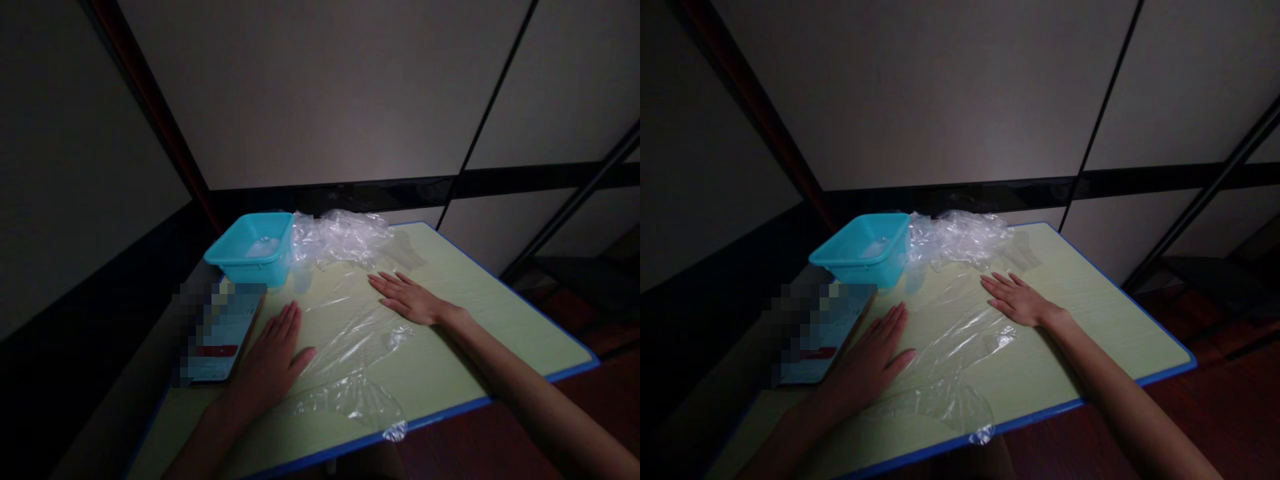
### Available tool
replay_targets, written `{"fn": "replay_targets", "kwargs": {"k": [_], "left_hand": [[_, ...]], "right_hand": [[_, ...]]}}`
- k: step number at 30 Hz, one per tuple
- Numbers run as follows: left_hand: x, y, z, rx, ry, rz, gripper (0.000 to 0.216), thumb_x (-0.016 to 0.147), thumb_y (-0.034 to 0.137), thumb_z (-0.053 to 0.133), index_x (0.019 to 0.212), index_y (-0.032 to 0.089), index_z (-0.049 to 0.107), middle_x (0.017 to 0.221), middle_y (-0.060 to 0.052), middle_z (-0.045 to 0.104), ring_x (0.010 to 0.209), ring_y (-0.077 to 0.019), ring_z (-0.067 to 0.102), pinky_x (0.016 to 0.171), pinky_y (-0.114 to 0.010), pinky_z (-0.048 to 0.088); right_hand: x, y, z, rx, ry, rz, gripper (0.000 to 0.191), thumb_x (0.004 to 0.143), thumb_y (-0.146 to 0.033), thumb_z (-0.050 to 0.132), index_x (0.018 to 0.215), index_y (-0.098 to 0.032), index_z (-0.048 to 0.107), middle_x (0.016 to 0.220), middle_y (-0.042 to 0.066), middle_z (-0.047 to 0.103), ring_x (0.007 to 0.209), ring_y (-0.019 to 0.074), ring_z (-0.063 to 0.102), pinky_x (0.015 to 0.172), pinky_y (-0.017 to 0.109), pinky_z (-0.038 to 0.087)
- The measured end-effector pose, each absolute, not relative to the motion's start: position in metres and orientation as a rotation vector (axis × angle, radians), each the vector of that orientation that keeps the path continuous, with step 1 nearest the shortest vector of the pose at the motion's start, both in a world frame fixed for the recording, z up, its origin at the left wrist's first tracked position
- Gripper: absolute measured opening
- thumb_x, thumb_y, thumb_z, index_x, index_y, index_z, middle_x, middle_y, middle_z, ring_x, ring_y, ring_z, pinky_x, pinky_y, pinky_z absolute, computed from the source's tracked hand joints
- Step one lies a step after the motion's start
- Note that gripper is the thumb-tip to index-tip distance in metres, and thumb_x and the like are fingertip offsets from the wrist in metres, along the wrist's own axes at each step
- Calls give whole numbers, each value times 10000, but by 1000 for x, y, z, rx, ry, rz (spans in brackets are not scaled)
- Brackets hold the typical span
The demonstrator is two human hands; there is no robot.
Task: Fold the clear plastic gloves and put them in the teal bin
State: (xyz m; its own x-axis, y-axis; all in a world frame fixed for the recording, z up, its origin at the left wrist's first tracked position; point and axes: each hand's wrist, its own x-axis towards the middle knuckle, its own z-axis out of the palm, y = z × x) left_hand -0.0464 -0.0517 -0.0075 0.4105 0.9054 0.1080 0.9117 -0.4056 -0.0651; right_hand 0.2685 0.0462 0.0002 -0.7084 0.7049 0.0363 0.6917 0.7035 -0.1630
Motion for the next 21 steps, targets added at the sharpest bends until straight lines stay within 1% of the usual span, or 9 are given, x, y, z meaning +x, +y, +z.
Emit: {"fn": "replay_targets", "kwargs": {"k": [4, 8, 12, 16, 21], "left_hand": [[-47, -51, -10, -2517, -1615, -150, 643, 870, 489, 306, 1327, 36, 308, 1407, -196, 267, 1302, -263, 244, 1025, -413, 310], [-47, -51, -11, -2512, -1611, -158, 654, 868, 493, 298, 1322, 23, 309, 1403, -202, 278, 1301, -265, 252, 1025, -411, 309], [-49, -52, -12, -2516, -1603, -204, 641, 871, 490, 302, 1330, 43, 299, 1406, -193, 285, 1302, -264, 257, 1020, -410, 312], [-48, -53, -9, -2529, -1609, -236, 634, 872, 504, 304, 1330, 66, 305, 1398, -187, 308, 1301, -265, 262, 1019, -416, 308], [-49, -56, -7, -2536, -1663, -203, 649, 862, 504, 329, 1325, 49, 313, 1401, -198, 294, 1304, -273, 251, 1019, -423, 307]], "right_hand": [[269, 46, 0, -1188, -2806, 201, 513, 937, -447, 149, 1418, -280, 83, 1464, -17, 170, 1342, 189, 98, 1087, 460, 121], [270, 45, -1, -1234, -2778, 138, 502, 933, -459, 141, 1410, -302, 129, 1469, -18, 142, 1341, 200, 100, 1080, 463, 138], [270, 44, -1, -1268, -2780, 82, 503, 934, -456, 139, 1405, -283, 167, 1471, 2, 141, 1340, 207, 114, 1076, 472, 136], [270, 44, -2, -1257, -2778, 63, 506, 933, -461, 141, 1405, -282, 173, 1469, 3, 156, 1337, 209, 124, 1073, 471, 151], [271, 44, -2, -1243, -2778, 57, 496, 935, -451, 148, 1407, -297, 159, 1467, 2, 163, 1334, 213, 134, 1065, 482, 169]]}}
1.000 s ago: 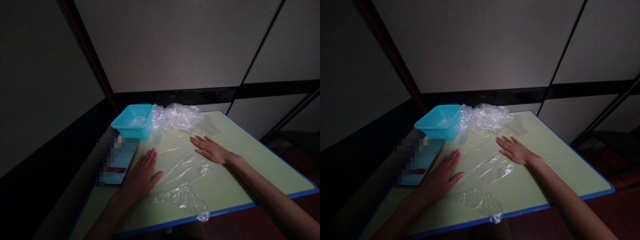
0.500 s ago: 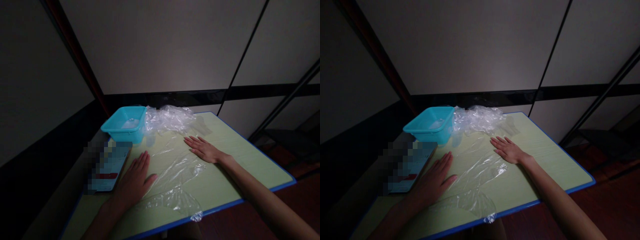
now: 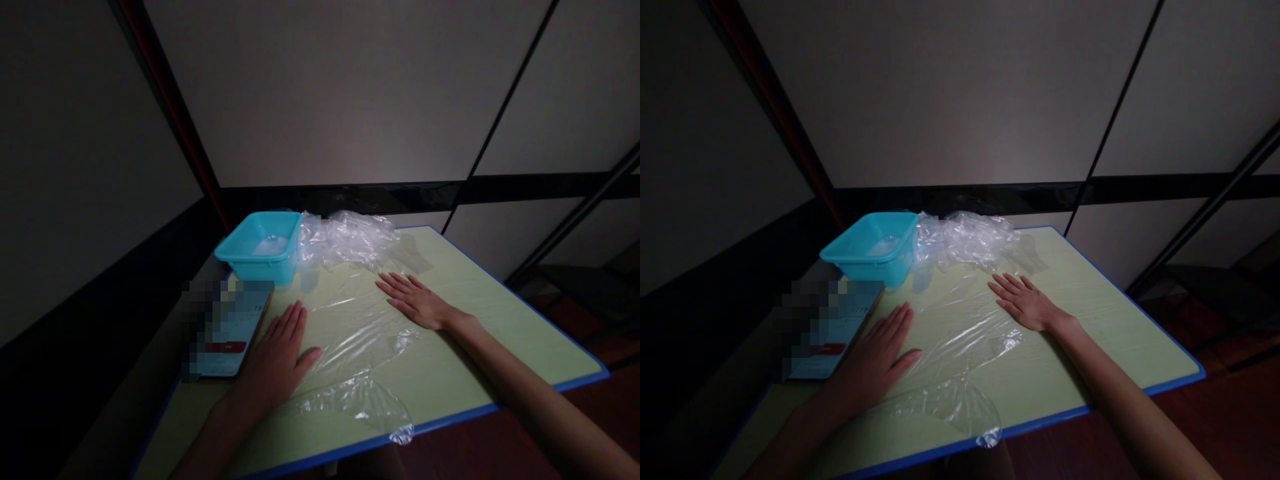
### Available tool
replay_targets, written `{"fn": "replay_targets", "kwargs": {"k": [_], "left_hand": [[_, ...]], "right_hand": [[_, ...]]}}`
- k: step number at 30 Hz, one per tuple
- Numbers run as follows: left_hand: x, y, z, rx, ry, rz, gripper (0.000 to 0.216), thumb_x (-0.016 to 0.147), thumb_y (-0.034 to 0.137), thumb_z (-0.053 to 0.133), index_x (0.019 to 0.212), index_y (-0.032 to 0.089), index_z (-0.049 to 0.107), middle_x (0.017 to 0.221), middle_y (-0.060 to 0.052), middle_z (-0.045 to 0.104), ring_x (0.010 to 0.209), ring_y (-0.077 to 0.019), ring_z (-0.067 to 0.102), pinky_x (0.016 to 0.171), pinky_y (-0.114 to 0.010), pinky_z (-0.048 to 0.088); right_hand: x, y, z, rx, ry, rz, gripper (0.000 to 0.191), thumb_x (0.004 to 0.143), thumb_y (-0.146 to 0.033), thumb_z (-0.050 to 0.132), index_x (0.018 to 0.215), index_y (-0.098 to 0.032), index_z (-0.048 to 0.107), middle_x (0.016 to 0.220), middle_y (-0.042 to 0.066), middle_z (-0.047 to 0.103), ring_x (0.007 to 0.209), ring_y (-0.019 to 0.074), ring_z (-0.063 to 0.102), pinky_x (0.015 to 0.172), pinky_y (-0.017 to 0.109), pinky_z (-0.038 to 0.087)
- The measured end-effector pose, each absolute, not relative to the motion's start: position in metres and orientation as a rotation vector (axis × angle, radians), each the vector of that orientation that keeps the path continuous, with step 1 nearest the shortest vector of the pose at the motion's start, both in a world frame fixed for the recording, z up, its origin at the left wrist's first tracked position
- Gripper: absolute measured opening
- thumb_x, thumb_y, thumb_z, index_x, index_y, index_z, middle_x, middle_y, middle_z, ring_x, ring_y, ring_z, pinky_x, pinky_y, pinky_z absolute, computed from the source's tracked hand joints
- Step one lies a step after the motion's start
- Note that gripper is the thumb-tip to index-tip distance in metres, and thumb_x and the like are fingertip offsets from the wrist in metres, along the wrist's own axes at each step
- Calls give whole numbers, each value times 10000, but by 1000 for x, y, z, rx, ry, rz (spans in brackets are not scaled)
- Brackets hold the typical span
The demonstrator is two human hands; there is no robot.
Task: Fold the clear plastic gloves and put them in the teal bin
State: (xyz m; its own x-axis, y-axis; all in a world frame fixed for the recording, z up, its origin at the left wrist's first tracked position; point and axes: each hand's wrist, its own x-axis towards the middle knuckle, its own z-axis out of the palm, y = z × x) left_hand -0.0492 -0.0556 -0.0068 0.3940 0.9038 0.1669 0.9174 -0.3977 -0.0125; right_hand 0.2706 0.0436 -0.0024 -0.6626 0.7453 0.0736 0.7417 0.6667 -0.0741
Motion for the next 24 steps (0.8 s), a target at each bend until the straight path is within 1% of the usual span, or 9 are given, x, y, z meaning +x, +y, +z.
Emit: {"fn": "replay_targets", "kwargs": {"k": [3, 6, 10, 12, 16, 18, 21, 24], "left_hand": [[-53, -57, -4, -2502, -1682, -227, 663, 848, 514, 352, 1328, 59, 308, 1406, -200, 282, 1305, -286, 242, 1022, -436, 296], [-47, -54, 9, -2497, -1677, -215, 671, 854, 506, 353, 1325, 30, 302, 1419, -213, 237, 1311, -296, 217, 1032, -440, 276], [-4, -39, 37, -2603, -1569, -229, 640, 885, 456, 341, 1341, 14, 259, 1435, -194, 207, 1329, -256, 171, 1064, -385, 231], [28, -28, 41, -2668, -1510, -237, 625, 898, 444, 325, 1339, 6, 261, 1437, -190, 205, 1333, -252, 151, 1072, -369, 215], [81, -7, 22, -2731, -1435, -290, 619, 915, 423, 286, 1334, -32, 253, 1435, -205, 201, 1337, -252, 138, 1088, -349, 167], [95, 0, 7, -2730, -1462, -284, 630, 908, 424, 302, 1329, -43, 257, 1422, -216, 232, 1330, -260, 176, 1079, -356, 193], [97, 1, -7, -2722, -1481, -297, 646, 910, 442, 265, 1334, -45, 245, 1422, -219, 227, 1328, -267, 181, 1074, -370, 199], [86, -4, -8, -2730, -1465, -299, 643, 918, 457, 209, 1339, -27, 252, 1429, -201, 222, 1334, -253, 159, 1081, -359, 175]], "right_hand": [[271, 44, -3, -1247, -2770, 60, 492, 933, -455, 158, 1405, -317, 149, 1466, -9, 168, 1334, 211, 132, 1066, 481, 169], [270, 44, -3, -1259, -2780, 80, 500, 931, -465, 153, 1406, -310, 145, 1469, -8, 154, 1337, 204, 120, 1069, 476, 155], [270, 45, -3, -1276, -2792, 119, 517, 930, -470, 144, 1409, -275, 158, 1474, 9, 131, 1341, 205, 102, 1070, 480, 137], [270, 45, -3, -1266, -2790, 118, 515, 931, -467, 151, 1409, -276, 160, 1473, 10, 137, 1341, 207, 103, 1067, 486, 142], [271, 45, -5, -1241, -2782, 89, 495, 934, -445, 173, 1404, -290, 175, 1467, 10, 170, 1336, 213, 128, 1059, 494, 170], [271, 46, -6, -1234, -2782, 77, 491, 935, -433, 179, 1404, -286, 184, 1464, 16, 182, 1335, 216, 139, 1055, 494, 183], [271, 46, -6, -1232, -2789, 58, 492, 937, -425, 172, 1405, -274, 189, 1465, 20, 178, 1334, 218, 144, 1054, 491, 190], [271, 45, -7, -1228, -2787, 43, 493, 937, -432, 160, 1406, -284, 177, 1467, 8, 168, 1335, 214, 139, 1057, 484, 188]]}}
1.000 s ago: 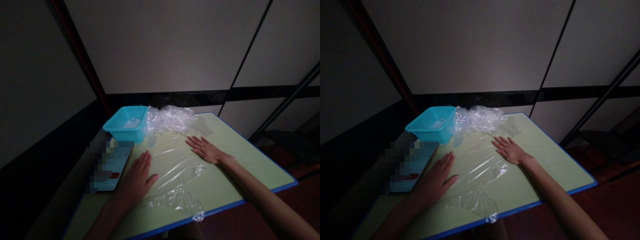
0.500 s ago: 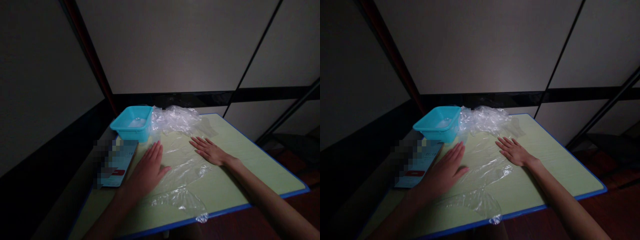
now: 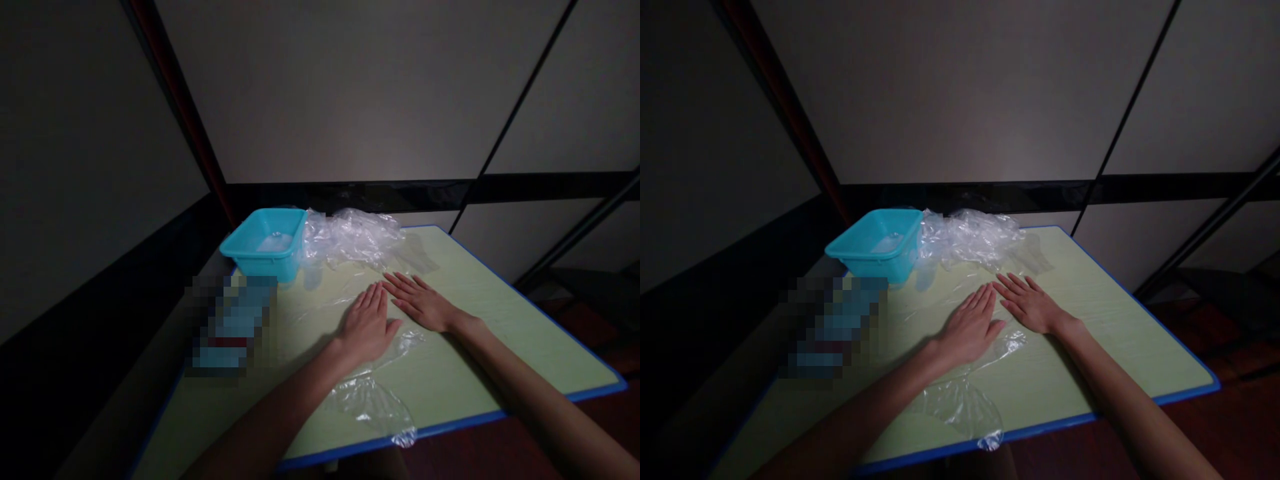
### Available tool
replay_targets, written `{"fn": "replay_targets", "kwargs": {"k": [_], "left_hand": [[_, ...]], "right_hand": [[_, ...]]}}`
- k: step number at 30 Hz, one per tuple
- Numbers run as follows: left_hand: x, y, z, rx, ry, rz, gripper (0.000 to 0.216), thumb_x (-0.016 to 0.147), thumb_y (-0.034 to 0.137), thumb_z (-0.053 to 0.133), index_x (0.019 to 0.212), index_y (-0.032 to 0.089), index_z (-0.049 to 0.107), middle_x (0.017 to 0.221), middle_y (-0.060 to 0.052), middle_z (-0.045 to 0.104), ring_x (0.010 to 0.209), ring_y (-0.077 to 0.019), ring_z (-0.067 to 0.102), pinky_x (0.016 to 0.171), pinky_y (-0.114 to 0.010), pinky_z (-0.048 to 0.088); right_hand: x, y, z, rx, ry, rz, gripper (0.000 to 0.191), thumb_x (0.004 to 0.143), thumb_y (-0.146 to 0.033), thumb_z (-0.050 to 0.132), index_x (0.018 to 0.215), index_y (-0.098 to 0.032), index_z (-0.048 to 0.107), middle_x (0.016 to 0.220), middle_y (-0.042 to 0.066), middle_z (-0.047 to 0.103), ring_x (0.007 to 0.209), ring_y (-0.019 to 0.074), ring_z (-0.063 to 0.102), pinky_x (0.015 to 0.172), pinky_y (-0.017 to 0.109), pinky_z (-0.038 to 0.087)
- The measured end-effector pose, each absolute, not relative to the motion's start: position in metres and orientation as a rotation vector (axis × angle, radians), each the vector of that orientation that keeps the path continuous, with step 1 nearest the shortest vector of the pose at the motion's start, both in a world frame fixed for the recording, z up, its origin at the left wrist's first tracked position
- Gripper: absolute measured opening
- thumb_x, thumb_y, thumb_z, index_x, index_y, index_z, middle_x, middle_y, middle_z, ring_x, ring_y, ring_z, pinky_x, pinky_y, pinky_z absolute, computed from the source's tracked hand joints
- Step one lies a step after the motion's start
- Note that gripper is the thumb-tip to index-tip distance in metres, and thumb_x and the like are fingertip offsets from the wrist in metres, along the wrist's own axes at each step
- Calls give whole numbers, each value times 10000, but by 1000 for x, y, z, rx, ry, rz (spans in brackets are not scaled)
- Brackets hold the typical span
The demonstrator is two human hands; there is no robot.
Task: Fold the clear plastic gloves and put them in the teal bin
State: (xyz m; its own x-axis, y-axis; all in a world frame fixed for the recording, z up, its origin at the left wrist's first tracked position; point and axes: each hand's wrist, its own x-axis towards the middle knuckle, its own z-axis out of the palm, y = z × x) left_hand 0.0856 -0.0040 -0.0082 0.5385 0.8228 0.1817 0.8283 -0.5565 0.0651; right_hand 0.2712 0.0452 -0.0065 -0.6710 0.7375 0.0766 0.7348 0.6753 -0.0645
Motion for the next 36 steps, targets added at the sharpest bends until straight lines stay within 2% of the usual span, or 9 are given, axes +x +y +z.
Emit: {"fn": "replay_targets", "kwargs": {"k": [5, 9, 19, 23, 25, 27, 30, 33, 36], "left_hand": [[56, -18, -2, -2742, -1445, -259, 617, 925, 454, 180, 1352, 14, 251, 1441, -166, 208, 1340, -216, 136, 1082, -341, 174], [25, -31, -1, -2707, -1508, -239, 589, 924, 433, 234, 1360, 38, 245, 1446, -142, 202, 1336, -207, 157, 1081, -343, 193], [-40, -71, -7, -2552, -1669, -302, 547, 896, 393, 300, 1324, 52, 316, 1409, -158, 304, 1311, -232, 246, 1041, -386, 300], [-42, -74, -8, -2538, -1662, -280, 582, 884, 429, 332, 1314, 37, 328, 1402, -169, 312, 1307, -248, 253, 1040, -401, 303], [-41, -74, -9, -2528, -1651, -284, 592, 884, 434, 339, 1316, 30, 324, 1403, -174, 307, 1306, -251, 252, 1043, -405, 299], [-41, -73, -10, -2520, -1646, -288, 594, 888, 437, 334, 1316, 25, 323, 1403, -178, 302, 1305, -252, 252, 1043, -409, 301], [-41, -73, -11, -2516, -1651, -288, 590, 893, 438, 319, 1310, 21, 336, 1400, -183, 303, 1301, -256, 260, 1037, -416, 310], [-40, -72, -11, -2521, -1641, -318, 579, 895, 435, 308, 1305, 27, 347, 1397, -180, 309, 1298, -256, 266, 1031, -423, 318], [-40, -72, -11, -2529, -1631, -333, 581, 897, 437, 298, 1304, 26, 347, 1396, -182, 309, 1297, -258, 269, 1026, -431, 324]], "right_hand": [[271, 46, -7, -1233, -2760, 22, 491, 932, -451, 165, 1405, -319, 148, 1465, -14, 182, 1333, 211, 148, 1062, 477, 183], [271, 45, -7, -1255, -2767, 23, 497, 931, -461, 155, 1406, -315, 148, 1465, -12, 178, 1333, 211, 149, 1062, 478, 181], [271, 45, -7, -1250, -2757, 43, 489, 927, -467, 152, 1400, -344, 144, 1464, -28, 182, 1330, 222, 155, 1062, 486, 178], [272, 46, -2, -1251, -2676, 241, 507, 914, -506, 180, 1394, -342, 175, 1467, -4, 192, 1328, 236, 177, 1057, 509, 168], [274, 42, 6, -1218, -2550, 361, 521, 914, -503, 191, 1391, -293, 206, 1468, 38, 206, 1321, 235, 215, 1051, 482, 217], [277, 34, 16, -1153, -2457, 431, 507, 909, -497, 238, 1339, -242, 324, 1419, 81, 313, 1280, 236, 310, 1021, 437, 300], [282, 11, 27, -1025, -2483, 571, 373, 827, -516, 461, 1043, -228, 559, 1154, 78, 526, 1096, 237, 487, 926, 406, 404], [284, -13, 30, -1044, -2554, 633, 351, 705, -510, 630, 886, -214, 579, 997, 63, 531, 986, 235, 506, 844, 398, 439], [283, -27, 25, -1119, -2505, 654, 243, 740, -428, 619, 840, -214, 564, 946, 54, 515, 962, 229, 496, 823, 389, 436]]}}
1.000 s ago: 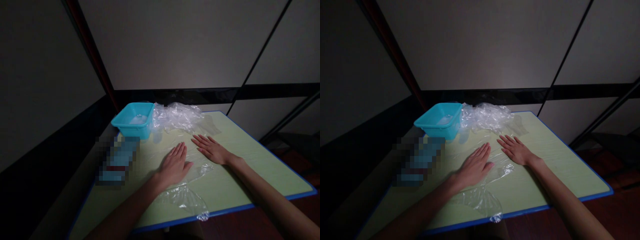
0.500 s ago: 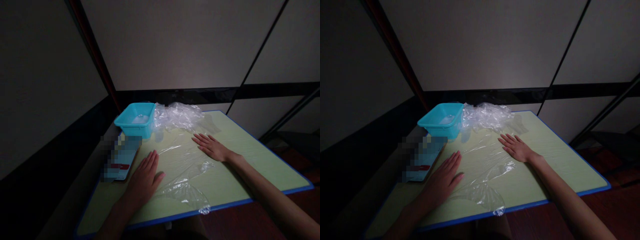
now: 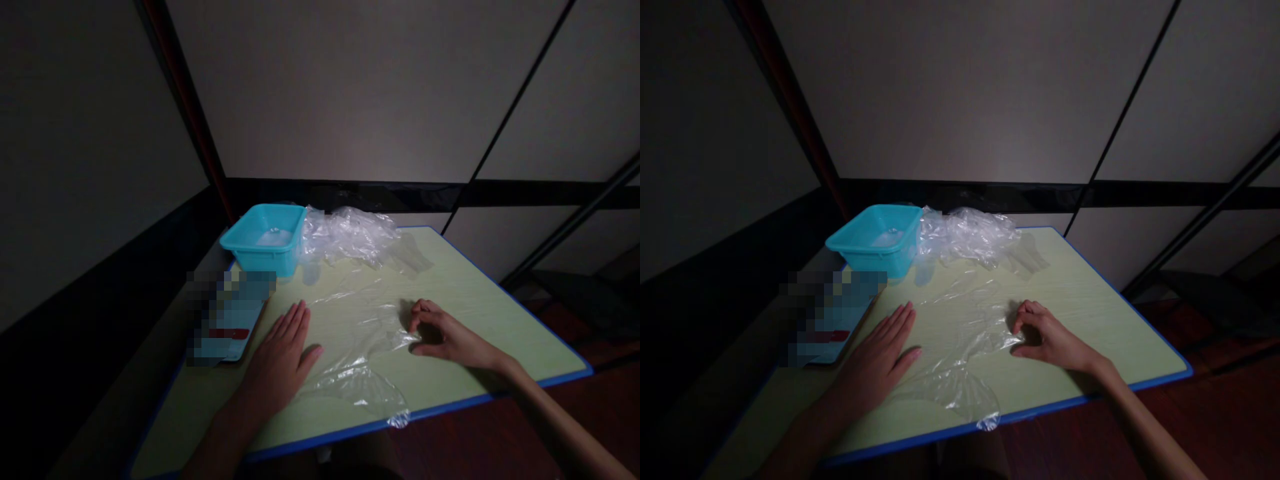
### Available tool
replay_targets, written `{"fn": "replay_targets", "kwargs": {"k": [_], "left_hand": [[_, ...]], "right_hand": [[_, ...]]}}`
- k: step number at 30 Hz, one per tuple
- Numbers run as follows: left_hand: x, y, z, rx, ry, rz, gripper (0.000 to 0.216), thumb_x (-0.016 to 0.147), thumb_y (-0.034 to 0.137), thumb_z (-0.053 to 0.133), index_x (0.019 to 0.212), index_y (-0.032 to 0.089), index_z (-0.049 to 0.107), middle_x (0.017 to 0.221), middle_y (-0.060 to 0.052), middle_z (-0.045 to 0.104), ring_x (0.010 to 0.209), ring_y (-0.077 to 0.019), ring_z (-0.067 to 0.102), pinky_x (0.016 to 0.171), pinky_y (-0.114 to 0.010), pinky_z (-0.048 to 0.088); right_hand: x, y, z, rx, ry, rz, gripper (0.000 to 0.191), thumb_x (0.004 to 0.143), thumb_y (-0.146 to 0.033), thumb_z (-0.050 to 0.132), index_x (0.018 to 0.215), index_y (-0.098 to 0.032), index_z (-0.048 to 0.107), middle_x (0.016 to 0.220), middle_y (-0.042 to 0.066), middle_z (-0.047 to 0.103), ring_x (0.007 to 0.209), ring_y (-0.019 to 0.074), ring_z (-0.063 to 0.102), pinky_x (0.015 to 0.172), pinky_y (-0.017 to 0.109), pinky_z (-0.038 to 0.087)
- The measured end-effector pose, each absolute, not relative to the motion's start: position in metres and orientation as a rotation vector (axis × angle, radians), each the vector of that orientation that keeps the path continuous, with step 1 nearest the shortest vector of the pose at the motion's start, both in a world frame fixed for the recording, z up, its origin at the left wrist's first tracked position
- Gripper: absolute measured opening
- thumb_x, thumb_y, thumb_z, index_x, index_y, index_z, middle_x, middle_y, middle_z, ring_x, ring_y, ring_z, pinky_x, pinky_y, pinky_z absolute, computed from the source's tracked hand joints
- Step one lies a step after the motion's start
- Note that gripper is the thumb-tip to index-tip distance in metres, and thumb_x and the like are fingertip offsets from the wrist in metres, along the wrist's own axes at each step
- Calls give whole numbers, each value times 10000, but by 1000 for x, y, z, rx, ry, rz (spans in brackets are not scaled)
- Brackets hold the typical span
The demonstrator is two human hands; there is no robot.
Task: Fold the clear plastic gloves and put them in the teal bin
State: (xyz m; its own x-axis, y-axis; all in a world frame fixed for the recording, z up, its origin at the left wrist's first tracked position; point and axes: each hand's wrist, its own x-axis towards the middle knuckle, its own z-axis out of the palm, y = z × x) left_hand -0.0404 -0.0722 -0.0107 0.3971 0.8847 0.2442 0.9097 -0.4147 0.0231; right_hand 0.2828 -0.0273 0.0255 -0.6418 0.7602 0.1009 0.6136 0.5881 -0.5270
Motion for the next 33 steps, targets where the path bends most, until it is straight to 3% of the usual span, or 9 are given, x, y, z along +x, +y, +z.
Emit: {"fn": "replay_targets", "kwargs": {"k": [3, 7, 13, 16, 20, 28, 30, 33], "left_hand": [[-40, -72, -11, -2524, -1636, -294, 588, 897, 431, 306, 1310, 14, 336, 1400, -187, 298, 1299, -261, 263, 1031, -426, 318], [-40, -72, -11, -2511, -1643, -251, 588, 895, 420, 324, 1315, 9, 331, 1399, -185, 303, 1299, -263, 263, 1031, -414, 320], [-40, -72, -10, -2510, -1629, -252, 583, 896, 419, 314, 1311, 10, 338, 1399, -184, 305, 1296, -263, 270, 1028, -415, 323], [-41, -72, -10, -2511, -1631, -270, 580, 896, 419, 312, 1310, 13, 337, 1398, -184, 308, 1297, -262, 269, 1029, -412, 322], [-42, -71, -12, -2518, -1621, -315, 580, 896, 436, 301, 1304, 26, 342, 1397, -181, 316, 1299, -258, 268, 1030, -413, 320], [-43, -71, -15, -2527, -1601, -361, 586, 898, 438, 295, 1313, 26, 322, 1397, -189, 312, 1305, -262, 251, 1022, -433, 328], [-43, -71, -16, -2528, -1598, -364, 587, 895, 439, 306, 1310, 25, 327, 1396, -189, 314, 1305, -263, 250, 1022, -429, 330], [-43, -70, -16, -2524, -1597, -353, 589, 896, 436, 309, 1312, 19, 324, 1397, -192, 311, 1303, -265, 256, 1022, -428, 329]], "right_hand": [[278, -30, 22, -1110, -2421, 712, 137, 774, -344, 580, 763, -212, 547, 932, 53, 504, 956, 222, 495, 824, 382, 429], [274, -29, 20, -1021, -2291, 852, 145, 762, -308, 588, 702, -206, 504, 928, 51, 524, 936, 210, 503, 811, 377, 421], [274, -32, 16, -1030, -2024, 1194, 184, 791, -327, 575, 723, -197, 464, 765, 10, 521, 712, 139, 502, 629, 282, 412], [274, -35, 15, -1108, -1931, 1217, 167, 804, -339, 561, 827, -206, 462, 655, -39, 437, 579, 105, 427, 520, 239, 354], [276, -40, 15, -1187, -1883, 1266, 285, 809, -349, 537, 1022, -220, 396, 604, -74, 371, 493, 87, 349, 443, 215, 288], [291, -41, 27, -1410, -2316, 770, 326, 797, -223, 473, 1112, -177, 407, 578, -46, 490, 497, 122, 446, 474, 259, 358], [285, -40, 30, -1411, -2306, 573, 282, 800, -201, 445, 1079, -167, 454, 689, 12, 570, 585, 147, 529, 545, 286, 427], [263, -40, 29, -1339, -2295, 340, 307, 842, -186, 376, 1131, -152, 475, 1066, 116, 582, 924, 192, 575, 806, 336, 465]]}}
